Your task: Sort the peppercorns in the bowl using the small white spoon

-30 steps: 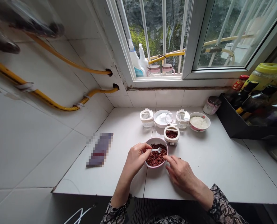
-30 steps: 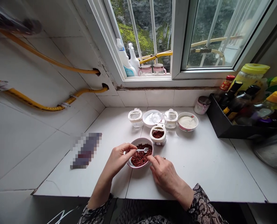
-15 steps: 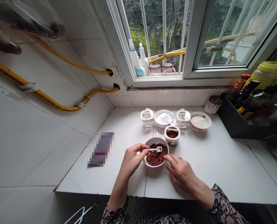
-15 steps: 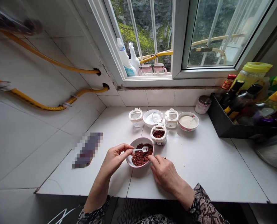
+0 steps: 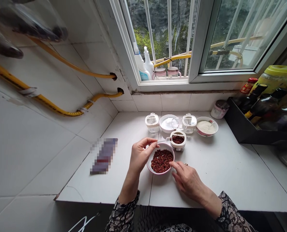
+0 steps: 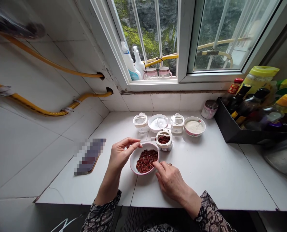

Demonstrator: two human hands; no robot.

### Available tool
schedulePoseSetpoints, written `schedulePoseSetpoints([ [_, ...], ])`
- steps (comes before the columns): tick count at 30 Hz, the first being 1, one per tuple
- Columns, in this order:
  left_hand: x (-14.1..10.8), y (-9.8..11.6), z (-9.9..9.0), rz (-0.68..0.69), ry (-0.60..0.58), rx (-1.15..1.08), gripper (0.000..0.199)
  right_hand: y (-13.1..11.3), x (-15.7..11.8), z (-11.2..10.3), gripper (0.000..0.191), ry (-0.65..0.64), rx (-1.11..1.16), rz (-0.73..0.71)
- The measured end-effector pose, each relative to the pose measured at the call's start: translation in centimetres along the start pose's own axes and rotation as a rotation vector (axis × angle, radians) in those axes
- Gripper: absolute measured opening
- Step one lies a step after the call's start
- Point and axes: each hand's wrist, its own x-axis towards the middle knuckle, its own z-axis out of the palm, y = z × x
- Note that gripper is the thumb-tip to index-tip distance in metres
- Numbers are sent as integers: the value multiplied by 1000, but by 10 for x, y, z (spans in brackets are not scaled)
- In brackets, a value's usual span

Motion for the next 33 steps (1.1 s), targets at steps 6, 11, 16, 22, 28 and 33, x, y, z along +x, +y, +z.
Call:
schedulePoseSetpoints([
  [6, 1, 1, 29, 544, 63, 230, 14, 0, 0, 1, 37, 7, -4, 1],
  [11, -10, -5, 24, 617, 78, 287, 15, -1, 0, 0, 36, 3, -1, 4],
  [16, -20, -12, -8, 344, 92, 254, 10, -1, 0, 0, 36, 0, 1, -7],
  [22, -29, -19, -6, 72, -95, 325, 15, 0, 0, 1, 35, 19, -18, -11],
  [28, -30, -18, 7, -27, -114, 307, 15, -1, 1, 0, 34, 26, -13, -14],
  [33, -29, -21, -3, -113, -138, 165, 16, -1, 0, 0, 35, 25, -19, -12],
])
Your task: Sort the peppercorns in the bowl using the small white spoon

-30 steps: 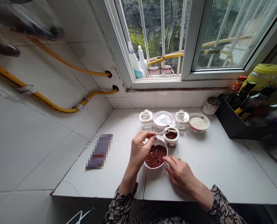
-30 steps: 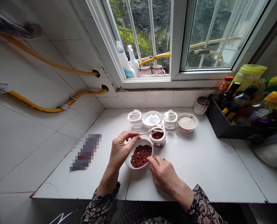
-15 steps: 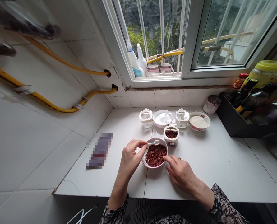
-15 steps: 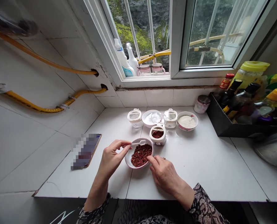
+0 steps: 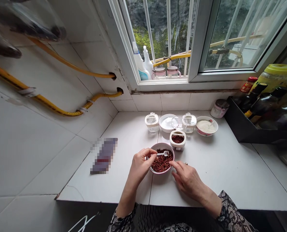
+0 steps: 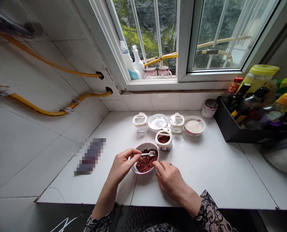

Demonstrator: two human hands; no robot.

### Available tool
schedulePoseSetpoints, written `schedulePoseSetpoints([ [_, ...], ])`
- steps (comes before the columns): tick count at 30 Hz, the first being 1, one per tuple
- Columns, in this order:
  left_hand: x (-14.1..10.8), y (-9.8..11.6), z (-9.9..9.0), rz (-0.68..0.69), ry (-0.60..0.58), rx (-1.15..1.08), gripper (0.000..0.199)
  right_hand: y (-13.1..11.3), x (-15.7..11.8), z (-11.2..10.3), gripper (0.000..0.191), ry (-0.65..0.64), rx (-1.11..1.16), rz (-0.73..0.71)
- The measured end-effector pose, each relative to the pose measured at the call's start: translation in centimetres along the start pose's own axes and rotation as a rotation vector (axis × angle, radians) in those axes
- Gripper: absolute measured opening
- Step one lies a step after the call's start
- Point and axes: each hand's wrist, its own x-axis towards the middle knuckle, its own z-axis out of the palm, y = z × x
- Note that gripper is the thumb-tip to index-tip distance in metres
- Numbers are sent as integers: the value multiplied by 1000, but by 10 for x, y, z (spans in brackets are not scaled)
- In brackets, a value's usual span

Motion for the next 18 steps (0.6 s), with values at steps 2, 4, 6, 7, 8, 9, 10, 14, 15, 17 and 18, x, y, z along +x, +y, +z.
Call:
schedulePoseSetpoints([
  [2, 0, -1, -3, -16, -3, -59, 17, 0, 0, 0, 35, 1, 0, -2],
  [4, -1, -1, -5, -27, 6, -105, 18, 0, 0, 0, 35, 3, 1, -5],
  [6, -1, -1, -6, -37, 16, -139, 18, 1, 0, 0, 35, 1, 2, -4],
  [7, -1, -1, -6, -43, 20, -152, 19, 1, 0, 0, 36, -2, 4, -1],
  [8, -1, -2, -6, -49, 23, -161, 19, 1, 0, 1, 36, -6, 6, 2],
  [9, -1, -2, -6, -55, 26, -169, 19, 1, -1, 1, 37, -9, 8, 4],
  [10, 0, -2, -6, -59, 31, -178, 20, 1, -1, 1, 37, -12, 9, 5],
  [14, 6, -2, -8, -59, 71, -201, 24, 1, -1, 1, 38, -18, 8, 6],
  [15, 8, -1, -8, -51, 84, -199, 24, 1, -1, 1, 38, -18, 9, 6],
  [17, 13, 4, -6, -13, 116, -189, 23, 1, -1, 1, 39, -18, 18, 8],
  [18, 15, 8, -4, 23, 139, -182, 22, 1, -1, 1, 39, -21, 23, 10],
])
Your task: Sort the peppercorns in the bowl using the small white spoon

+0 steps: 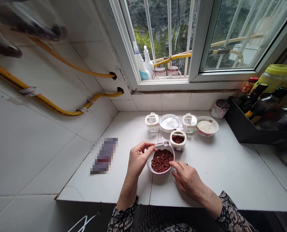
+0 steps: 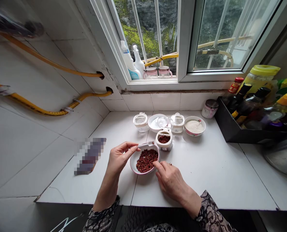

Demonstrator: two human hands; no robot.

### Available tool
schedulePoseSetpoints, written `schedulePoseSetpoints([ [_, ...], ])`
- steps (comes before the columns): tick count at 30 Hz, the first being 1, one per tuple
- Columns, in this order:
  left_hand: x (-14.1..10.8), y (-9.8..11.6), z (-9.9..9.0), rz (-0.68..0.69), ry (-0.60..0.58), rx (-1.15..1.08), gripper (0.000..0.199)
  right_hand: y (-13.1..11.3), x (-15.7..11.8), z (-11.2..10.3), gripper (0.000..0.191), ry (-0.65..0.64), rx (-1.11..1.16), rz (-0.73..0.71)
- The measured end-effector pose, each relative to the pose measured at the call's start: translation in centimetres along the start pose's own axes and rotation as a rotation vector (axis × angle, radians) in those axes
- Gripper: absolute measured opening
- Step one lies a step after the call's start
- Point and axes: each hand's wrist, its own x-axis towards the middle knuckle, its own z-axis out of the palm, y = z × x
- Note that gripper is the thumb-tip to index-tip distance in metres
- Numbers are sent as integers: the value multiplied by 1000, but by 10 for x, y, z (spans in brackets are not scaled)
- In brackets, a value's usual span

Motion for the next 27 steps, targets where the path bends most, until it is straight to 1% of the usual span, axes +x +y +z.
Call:
schedulePoseSetpoints([
  [2, 4, 6, 9, 111, 47, 24, 18, 0, 0, 0, 38, -5, 5, 7],
  [4, 6, 11, 19, 266, 74, 79, 16, 0, 0, 0, 39, -8, 7, 13],
  [5, 7, 12, 24, 359, 65, 117, 15, 0, 0, 0, 39, -10, 5, 18],
  [8, 8, 14, 36, 626, -19, 237, 20, -1, 0, 0, 40, -16, -5, 24],
  [10, 7, 15, 37, 720, -43, 286, 22, -1, 0, 0, 39, -18, -12, 21],
  [11, 6, 15, 35, 730, -34, 297, 22, -1, 0, 0, 38, -16, -13, 19],
  [13, 2, 15, 26, 689, 12, 300, 20, -1, 0, 0, 38, -15, -8, 19],
  [16, -4, 11, 6, 523, 95, 281, 15, -1, -1, 0, 37, -17, 2, 17],
  [18, -9, 5, -6, 387, 96, 273, 14, -1, -1, -1, 37, -18, 5, 12],
  [20, -13, -2, -12, 270, 55, 283, 14, -1, -1, -2, 37, -14, 0, 8],
  [23, -18, -9, -9, 171, -11, 300, 16, -2, 1, -3, 38, -11, -4, 12],
  [27, -21, -9, 4, 108, -48, 335, 19, -2, 1, -3, 38, -6, 9, 6],
])
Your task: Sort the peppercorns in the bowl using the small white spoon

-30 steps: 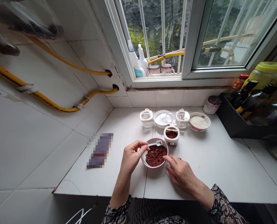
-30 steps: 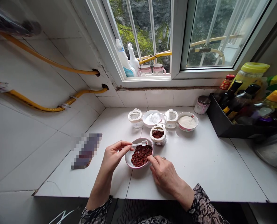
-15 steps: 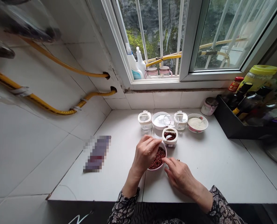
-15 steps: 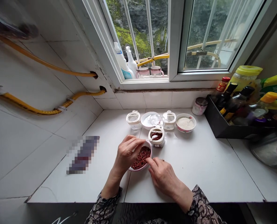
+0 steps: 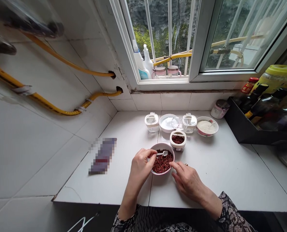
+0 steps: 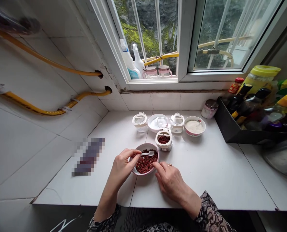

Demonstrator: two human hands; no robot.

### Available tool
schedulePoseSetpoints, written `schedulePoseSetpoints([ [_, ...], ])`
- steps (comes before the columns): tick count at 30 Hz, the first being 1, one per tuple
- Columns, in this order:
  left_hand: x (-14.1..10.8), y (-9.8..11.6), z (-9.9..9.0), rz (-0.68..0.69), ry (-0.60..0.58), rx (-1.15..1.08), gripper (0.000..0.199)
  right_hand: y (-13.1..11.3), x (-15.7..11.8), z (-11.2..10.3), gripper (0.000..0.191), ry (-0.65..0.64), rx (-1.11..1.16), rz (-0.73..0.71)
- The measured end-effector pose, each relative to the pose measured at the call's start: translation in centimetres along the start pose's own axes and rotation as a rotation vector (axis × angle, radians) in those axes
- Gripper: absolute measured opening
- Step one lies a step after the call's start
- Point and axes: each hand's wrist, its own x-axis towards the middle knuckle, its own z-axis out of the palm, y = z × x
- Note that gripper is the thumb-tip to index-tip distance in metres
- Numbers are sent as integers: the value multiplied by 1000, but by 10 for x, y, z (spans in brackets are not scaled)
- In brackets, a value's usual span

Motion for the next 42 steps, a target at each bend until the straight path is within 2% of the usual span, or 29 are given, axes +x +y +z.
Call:
schedulePoseSetpoints([
  [5, 1, 1, 4, -25, -40, -60, 17, 1, -1, 1, 40, 4, 16, -2],
  [18, 0, -5, -7, -54, -34, -184, 16, 1, 0, 0, 43, 20, 20, -15],
  [25, -4, -8, -8, 2, 11, -48, 15, 2, 0, 0, 41, 18, 16, -10],
  [31, -4, -10, -7, 52, -8, -4, 16, 1, 0, 1, 37, 20, 13, -9],
  [42, -3, -7, -4, -23, -32, -66, 15, 0, 0, 0, 39, 12, 6, -9],
])
